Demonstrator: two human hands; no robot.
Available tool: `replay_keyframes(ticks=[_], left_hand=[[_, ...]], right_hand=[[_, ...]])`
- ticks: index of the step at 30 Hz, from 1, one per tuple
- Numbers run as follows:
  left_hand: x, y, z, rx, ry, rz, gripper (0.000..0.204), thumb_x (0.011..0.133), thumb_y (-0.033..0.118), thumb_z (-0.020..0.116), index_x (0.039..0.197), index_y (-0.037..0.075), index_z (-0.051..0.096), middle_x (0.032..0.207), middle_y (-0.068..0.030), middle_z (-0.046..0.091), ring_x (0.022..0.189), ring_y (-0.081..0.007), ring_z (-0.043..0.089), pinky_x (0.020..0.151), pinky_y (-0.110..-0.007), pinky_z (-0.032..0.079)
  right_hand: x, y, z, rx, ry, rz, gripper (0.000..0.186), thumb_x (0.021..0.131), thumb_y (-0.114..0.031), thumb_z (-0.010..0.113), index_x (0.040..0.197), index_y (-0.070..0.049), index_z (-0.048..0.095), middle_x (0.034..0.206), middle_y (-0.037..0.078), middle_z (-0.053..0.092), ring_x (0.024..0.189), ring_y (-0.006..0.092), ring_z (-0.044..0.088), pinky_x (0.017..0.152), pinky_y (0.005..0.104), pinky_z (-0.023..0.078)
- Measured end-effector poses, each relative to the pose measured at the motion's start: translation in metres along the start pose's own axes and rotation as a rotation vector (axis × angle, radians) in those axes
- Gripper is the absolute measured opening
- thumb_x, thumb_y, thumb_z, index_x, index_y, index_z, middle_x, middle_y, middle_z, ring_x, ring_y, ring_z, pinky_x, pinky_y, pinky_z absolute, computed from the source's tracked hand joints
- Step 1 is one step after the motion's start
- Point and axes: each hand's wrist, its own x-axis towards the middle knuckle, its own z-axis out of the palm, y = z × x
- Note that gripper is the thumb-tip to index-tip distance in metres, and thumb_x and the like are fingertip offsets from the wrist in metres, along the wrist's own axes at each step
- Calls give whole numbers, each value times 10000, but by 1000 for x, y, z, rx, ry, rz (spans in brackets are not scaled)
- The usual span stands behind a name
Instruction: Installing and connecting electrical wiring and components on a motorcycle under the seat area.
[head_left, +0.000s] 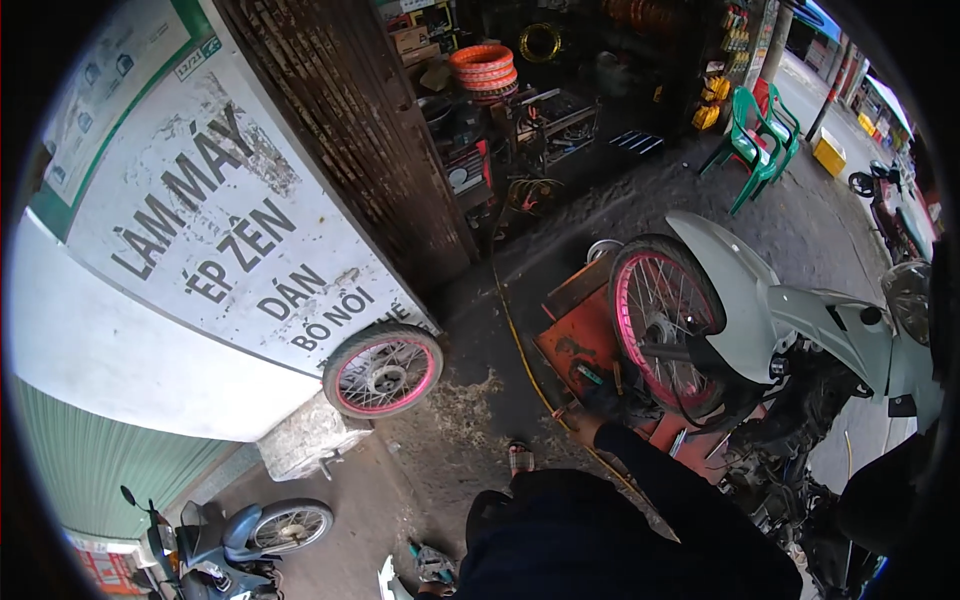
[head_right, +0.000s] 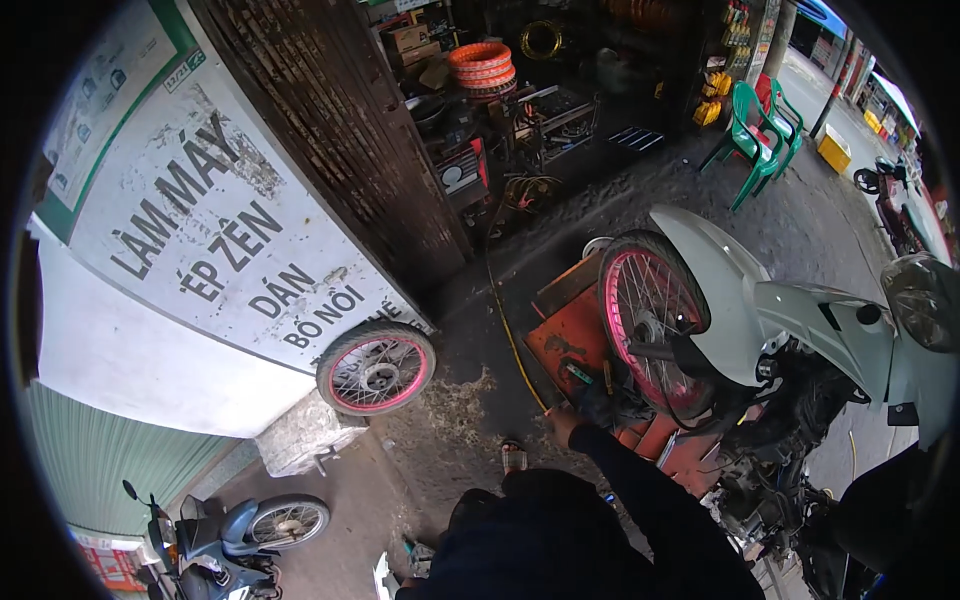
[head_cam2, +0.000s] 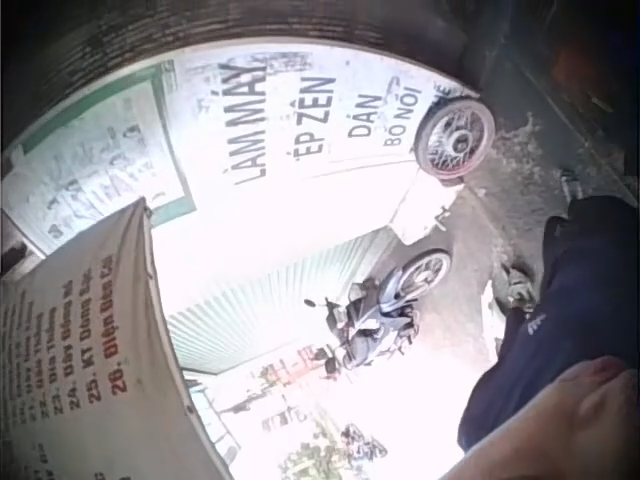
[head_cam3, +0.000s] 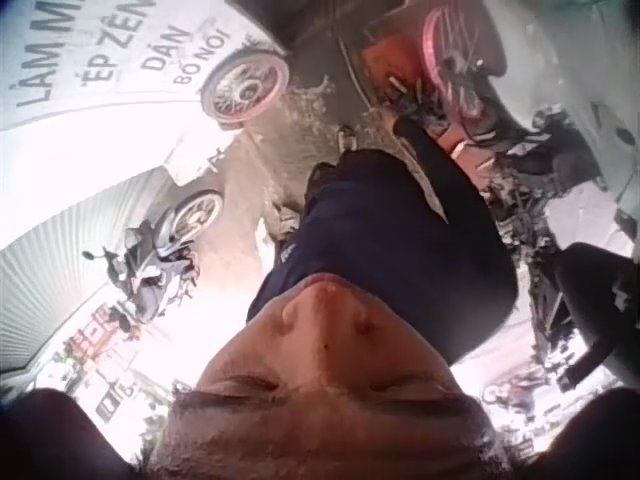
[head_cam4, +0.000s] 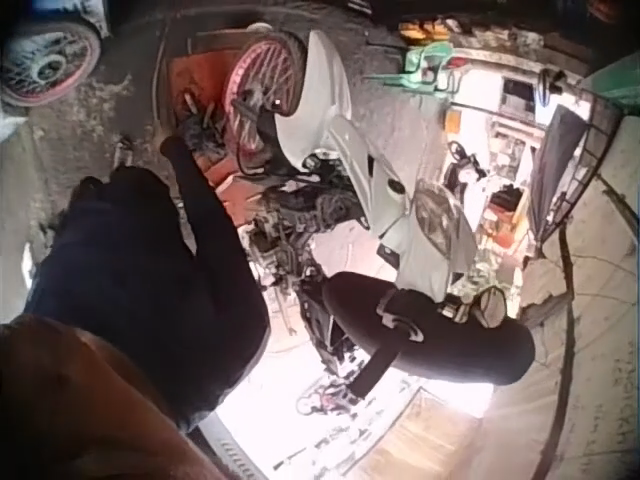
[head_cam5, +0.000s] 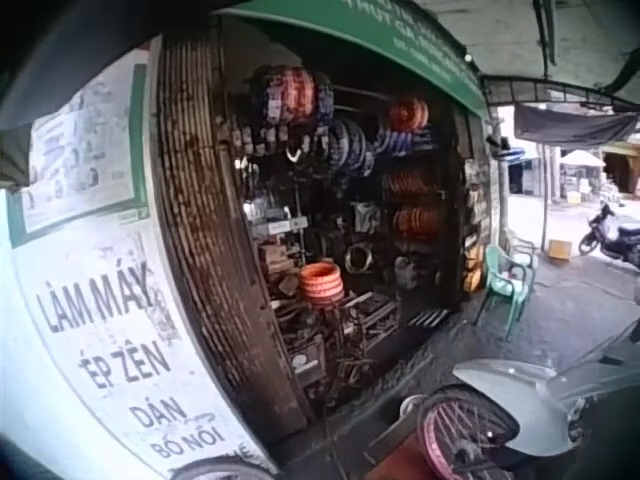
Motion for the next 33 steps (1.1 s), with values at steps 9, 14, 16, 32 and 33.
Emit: replay_keyframes(ticks=[9,14,16,32,33], left_hand=[[-26,367,16,462,643,719,255,923,244,676,1029,13,693,922,-134,731,752,-217,696,646,-391,552],[-42,610,93,771,625,990,221,854,251,707,891,35,741,794,-100,740,676,-182,713,694,-352,584],[-62,688,152,1149,736,997,269,817,331,730,882,70,748,823,-139,742,762,-258,722,747,-382,576],[-96,970,469,1077,664,1223,263,832,304,757,885,55,692,868,-173,692,848,-349,686,744,-455,527],[-111,984,502,1049,673,1224,263,832,304,757,885,55,692,868,-173,692,848,-349,686,744,-455,527]], right_hand=[[159,-423,-406,-262,61,-1079,195,772,-212,682,806,-21,707,797,158,698,724,317,704,639,416,576],[278,-389,-476,-397,215,-918,196,777,-216,678,801,-24,707,785,158,694,717,317,704,634,417,576],[319,-361,-506,-467,257,-806,196,779,-218,676,800,-25,707,780,158,692,715,317,704,633,418,576],[597,-187,-697,-861,370,-771,204,795,-232,661,786,-33,707,741,158,680,693,318,704,619,420,577],[613,-176,-707,-892,380,-784,204,796,-232,660,785,-34,707,739,158,679,691,318,703,618,421,577]])
